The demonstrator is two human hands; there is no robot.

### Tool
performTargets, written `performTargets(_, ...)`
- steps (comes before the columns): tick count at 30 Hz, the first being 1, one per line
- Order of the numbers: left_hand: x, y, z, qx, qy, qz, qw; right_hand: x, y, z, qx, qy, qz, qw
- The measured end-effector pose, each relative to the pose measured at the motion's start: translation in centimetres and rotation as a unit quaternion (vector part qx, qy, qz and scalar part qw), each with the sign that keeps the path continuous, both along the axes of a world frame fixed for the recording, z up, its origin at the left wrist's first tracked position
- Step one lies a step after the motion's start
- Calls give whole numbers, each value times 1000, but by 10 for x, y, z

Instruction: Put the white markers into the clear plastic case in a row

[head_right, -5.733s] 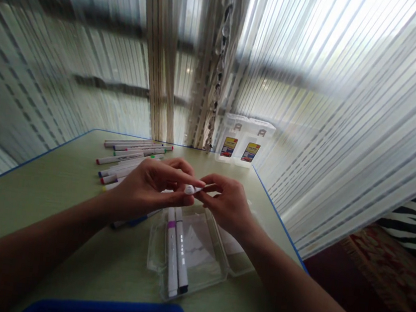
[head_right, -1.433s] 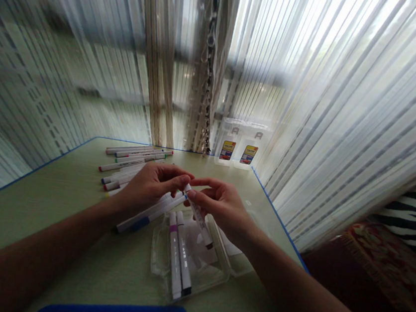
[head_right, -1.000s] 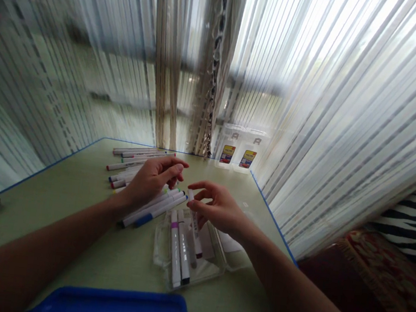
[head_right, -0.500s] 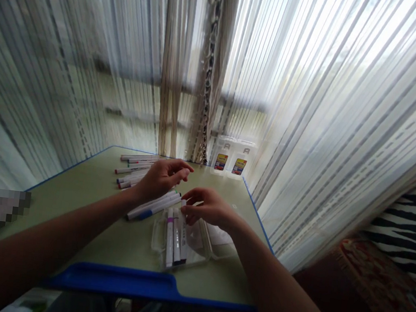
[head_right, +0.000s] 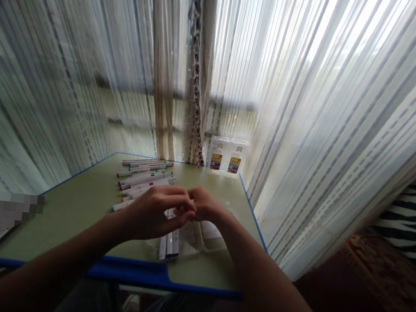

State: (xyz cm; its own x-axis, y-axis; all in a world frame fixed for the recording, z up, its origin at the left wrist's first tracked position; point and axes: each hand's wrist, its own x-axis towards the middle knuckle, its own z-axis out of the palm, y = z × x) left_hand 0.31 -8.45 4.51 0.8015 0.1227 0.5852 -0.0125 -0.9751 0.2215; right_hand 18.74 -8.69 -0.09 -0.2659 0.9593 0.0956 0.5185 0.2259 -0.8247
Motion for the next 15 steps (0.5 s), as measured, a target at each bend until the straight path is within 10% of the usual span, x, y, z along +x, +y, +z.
performTargets(15,-41,-29,-59,128,75,48,988,3,1,-1,-45,-5,-28,999)
